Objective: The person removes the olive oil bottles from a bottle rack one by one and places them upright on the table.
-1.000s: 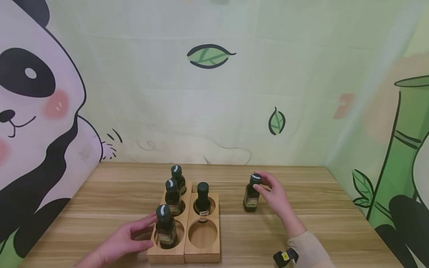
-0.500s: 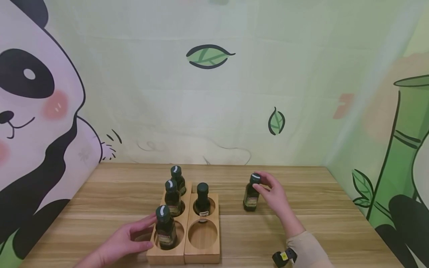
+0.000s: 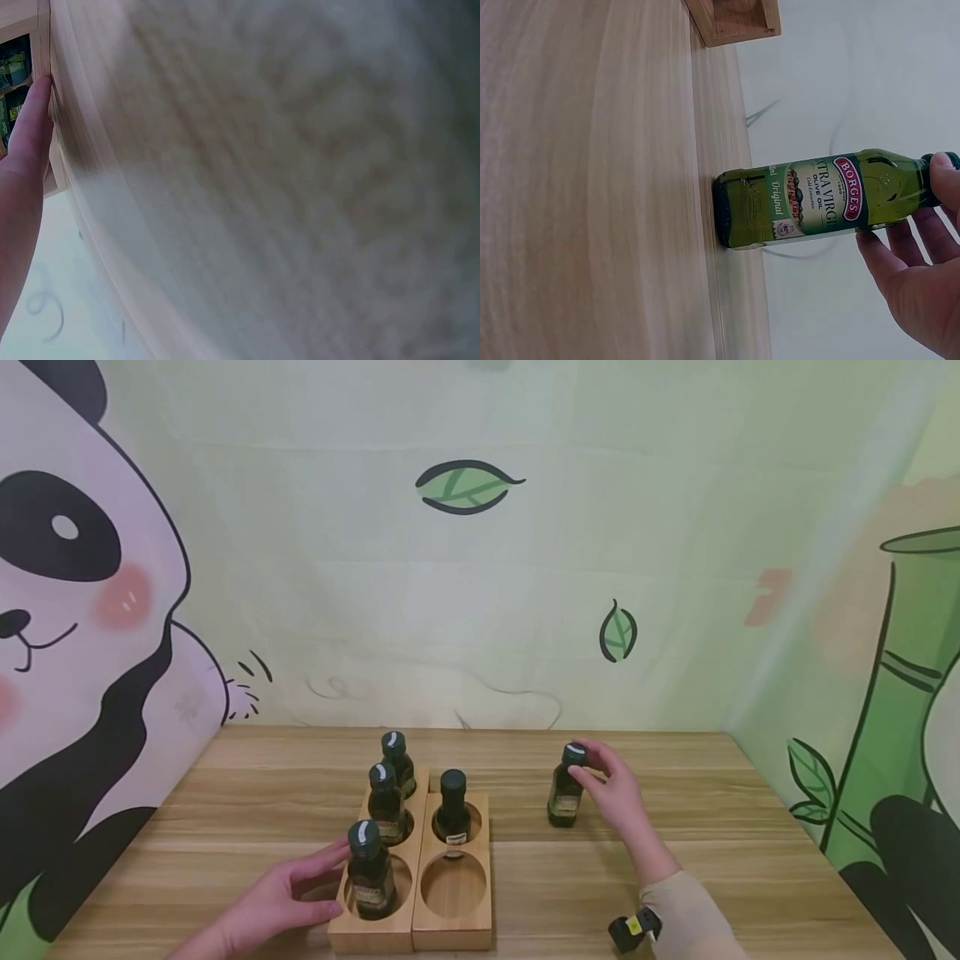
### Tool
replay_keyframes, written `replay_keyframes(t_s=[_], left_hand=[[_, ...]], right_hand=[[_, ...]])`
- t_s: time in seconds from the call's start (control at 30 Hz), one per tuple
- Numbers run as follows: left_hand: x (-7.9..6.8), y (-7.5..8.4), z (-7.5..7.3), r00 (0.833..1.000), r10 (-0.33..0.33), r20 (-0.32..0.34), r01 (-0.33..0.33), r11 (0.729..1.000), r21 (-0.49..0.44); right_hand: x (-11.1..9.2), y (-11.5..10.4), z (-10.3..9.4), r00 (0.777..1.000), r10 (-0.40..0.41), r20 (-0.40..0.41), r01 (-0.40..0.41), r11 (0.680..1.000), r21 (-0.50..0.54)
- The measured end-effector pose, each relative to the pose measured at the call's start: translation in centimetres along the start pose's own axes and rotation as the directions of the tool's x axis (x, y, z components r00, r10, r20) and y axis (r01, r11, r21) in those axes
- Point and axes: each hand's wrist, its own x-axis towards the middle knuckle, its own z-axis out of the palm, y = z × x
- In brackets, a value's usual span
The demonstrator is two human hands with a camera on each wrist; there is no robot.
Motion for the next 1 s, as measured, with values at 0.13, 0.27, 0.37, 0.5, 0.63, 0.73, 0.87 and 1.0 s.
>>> replay_keyframes(t_s=[0.13, 0.27, 0.37, 0.5, 0.63, 0.73, 0.87, 1.0], left_hand=[[0.0, 0.0, 0.0, 1.0, -0.002, -0.003, 0.002, 1.0, 0.014], [0.0, -0.1, 0.0, 1.0, -0.006, 0.001, 0.006, 1.0, 0.011], [0.0, -0.1, 0.0, 1.0, -0.008, 0.001, 0.008, 1.0, 0.01], [0.0, -0.1, -0.1, 1.0, 0.005, 0.002, -0.005, 1.0, 0.006], [0.0, -0.1, -0.1, 1.0, 0.018, 0.006, -0.018, 1.0, -0.003], [0.0, -0.1, -0.1, 1.0, 0.006, 0.002, -0.006, 1.0, 0.0], [0.0, -0.1, -0.1, 1.0, -0.009, -0.002, 0.009, 1.0, 0.008], [0.0, 0.0, -0.1, 1.0, -0.025, 0.004, 0.025, 1.0, -0.008]], right_hand=[[0.0, 0.0, -0.1, 1.0, -0.01, -0.003, 0.01, 1.0, 0.006], [-0.2, -0.1, -0.2, 1.0, -0.024, -0.008, 0.024, 1.0, 0.004], [-0.6, -0.3, -0.4, 0.998, -0.05, -0.033, 0.05, 0.999, -0.012], [-1.2, -0.8, -0.4, 0.989, -0.128, -0.072, 0.124, 0.991, -0.059], [-1.7, -1.1, -0.5, 0.977, -0.194, -0.093, 0.182, 0.976, -0.119], [-2.1, -1.4, -0.6, 0.964, -0.244, -0.104, 0.226, 0.961, -0.162], [-2.4, -1.7, -0.7, 0.936, -0.328, -0.126, 0.297, 0.931, -0.212], [-2.7, -2.0, -0.8, 0.913, -0.381, -0.148, 0.343, 0.911, -0.228]])
